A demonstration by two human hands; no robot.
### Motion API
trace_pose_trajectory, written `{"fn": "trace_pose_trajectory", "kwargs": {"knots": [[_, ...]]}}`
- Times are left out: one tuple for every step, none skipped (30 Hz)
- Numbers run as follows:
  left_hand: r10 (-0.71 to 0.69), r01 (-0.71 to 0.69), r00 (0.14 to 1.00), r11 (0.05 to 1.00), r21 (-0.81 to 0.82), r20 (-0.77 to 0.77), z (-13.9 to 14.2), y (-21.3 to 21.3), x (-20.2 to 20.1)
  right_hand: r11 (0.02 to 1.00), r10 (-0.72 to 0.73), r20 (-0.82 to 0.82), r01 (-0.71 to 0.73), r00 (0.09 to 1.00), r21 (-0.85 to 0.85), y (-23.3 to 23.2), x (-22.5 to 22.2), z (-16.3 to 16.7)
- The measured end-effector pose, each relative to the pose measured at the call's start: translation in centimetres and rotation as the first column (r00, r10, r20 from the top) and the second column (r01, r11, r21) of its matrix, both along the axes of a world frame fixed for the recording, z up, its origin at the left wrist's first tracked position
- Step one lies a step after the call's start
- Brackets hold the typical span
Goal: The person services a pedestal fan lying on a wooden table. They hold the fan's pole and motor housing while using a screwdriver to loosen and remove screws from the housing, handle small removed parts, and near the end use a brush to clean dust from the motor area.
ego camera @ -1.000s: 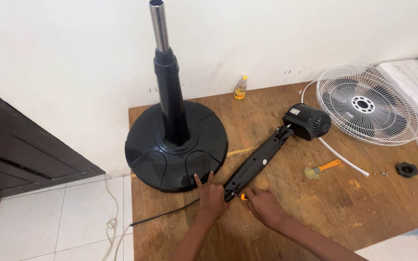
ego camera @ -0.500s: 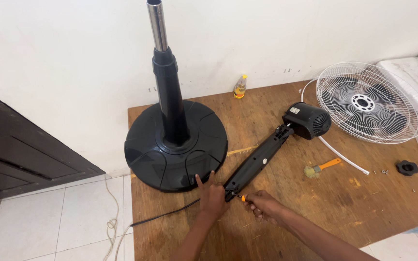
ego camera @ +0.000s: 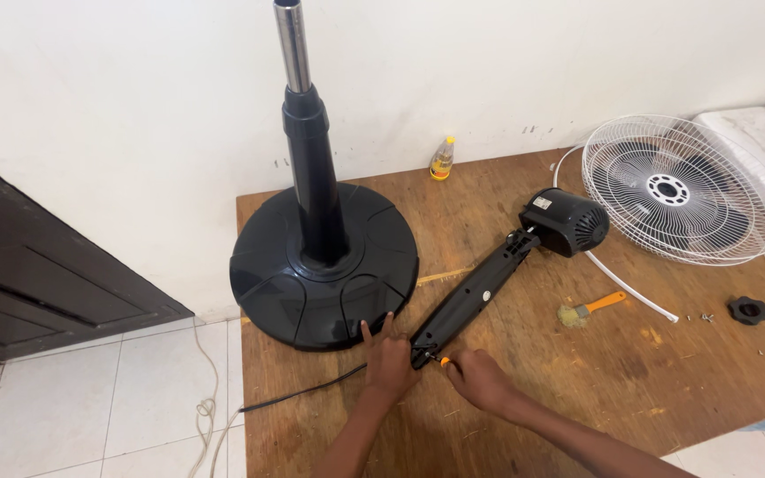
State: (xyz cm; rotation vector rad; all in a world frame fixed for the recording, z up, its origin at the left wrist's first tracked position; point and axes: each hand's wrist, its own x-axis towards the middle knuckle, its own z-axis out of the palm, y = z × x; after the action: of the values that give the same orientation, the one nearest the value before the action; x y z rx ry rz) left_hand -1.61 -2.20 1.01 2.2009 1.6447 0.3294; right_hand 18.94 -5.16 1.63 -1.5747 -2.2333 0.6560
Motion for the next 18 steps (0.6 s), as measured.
{"fn": "trace_pose_trajectory", "kwargs": {"knots": [[-0.005, 0.005, 1.0, 1.0, -0.015, 0.007, -0.1, 0.1, 0.0, 0.945, -0.178, -0.123, 0.135, 0.976, -0.298, 0.3, 0.0, 0.1], [-0.01, 0.011, 1.0, 0.999, -0.031, 0.014, -0.2, 0.2, -0.1, 0.787, -0.376, -0.184, 0.209, 0.908, -0.58, 0.8, 0.0, 0.2], [-0.015, 0.016, 1.0, 0.999, -0.046, 0.023, -0.2, 0.2, -0.1, 0.549, -0.566, -0.174, 0.212, 0.805, -0.808, 1.1, 0.1, 0.5], [-0.022, 0.022, 1.0, 0.999, -0.047, 0.001, -0.1, 0.3, -0.1, 0.509, -0.597, -0.183, 0.193, 0.781, -0.839, 1.4, 0.4, 0.7], [-0.029, 0.028, 0.999, 0.998, -0.049, -0.019, 0.0, 0.3, -0.1, 0.468, -0.627, -0.19, 0.171, 0.756, -0.867, 1.7, 0.7, 1.0], [-0.032, 0.03, 0.999, 0.998, -0.053, -0.04, 0.2, 0.2, -0.1, 0.426, -0.654, -0.193, 0.146, 0.731, -0.893, 2.0, 1.1, 1.3], [-0.027, 0.025, 0.999, 0.999, -0.043, -0.046, 0.3, 0.2, -0.2, 0.383, -0.68, -0.196, 0.115, 0.706, -0.916, 2.2, 1.3, 1.4], [-0.021, 0.019, 0.998, 0.999, -0.035, -0.052, 0.5, 0.2, -0.1, 0.339, -0.705, -0.195, 0.082, 0.682, -0.937, 2.3, 1.2, 1.5], [-0.016, 0.014, 0.998, 0.999, -0.03, -0.058, 0.6, 0.1, -0.2, 0.291, -0.73, -0.19, 0.048, 0.656, -0.956, 2.4, 1.2, 1.5], [-0.018, 0.014, 0.997, 0.999, -0.052, -0.073, 0.8, 0.1, -0.3, 0.42, -0.643, -0.198, 0.124, 0.74, -0.899, 2.2, 1.0, 1.4], [-0.022, 0.015, 0.996, 0.997, -0.075, -0.086, 0.9, 0.2, -0.3, 0.547, -0.549, -0.188, 0.18, 0.814, -0.818, 2.0, 0.7, 1.2], [-0.028, 0.018, 0.995, 0.995, -0.097, -0.097, 1.0, 0.2, -0.2, 0.666, -0.452, -0.157, 0.214, 0.878, -0.715, 1.7, 0.5, 1.0], [-0.027, 0.02, 0.996, 0.996, -0.083, -0.084, 1.1, 0.2, -0.2, 0.896, -0.221, -0.108, 0.158, 0.969, -0.416, 1.2, 0.4, 0.8], [-0.03, 0.025, 0.997, 0.997, -0.071, -0.07, 1.1, 0.2, -0.3, 0.997, -0.013, 0.029, 0.016, 0.999, -0.079, 0.6, 0.3, 0.7], [-0.032, 0.028, 0.998, 0.998, -0.057, -0.057, 1.1, 0.3, -0.4, 0.953, 0.137, 0.227, -0.191, 0.964, 0.237, 0.1, 0.4, 0.6], [-0.034, 0.031, 0.999, 0.997, -0.064, -0.04, 1.0, 0.3, -0.5, 0.934, 0.181, 0.301, -0.259, 0.936, 0.247, -0.4, 0.5, 0.6], [-0.034, 0.033, 0.999, 0.997, -0.071, -0.023, 0.9, 0.4, -0.5, 0.911, 0.223, 0.372, -0.329, 0.901, 0.25, -0.9, 0.7, 0.7], [-0.034, 0.033, 0.999, 0.996, -0.079, -0.007, 0.6, 0.4, -0.7, 0.884, 0.263, 0.44, -0.398, 0.858, 0.247, -1.2, 0.8, 0.8]]}}
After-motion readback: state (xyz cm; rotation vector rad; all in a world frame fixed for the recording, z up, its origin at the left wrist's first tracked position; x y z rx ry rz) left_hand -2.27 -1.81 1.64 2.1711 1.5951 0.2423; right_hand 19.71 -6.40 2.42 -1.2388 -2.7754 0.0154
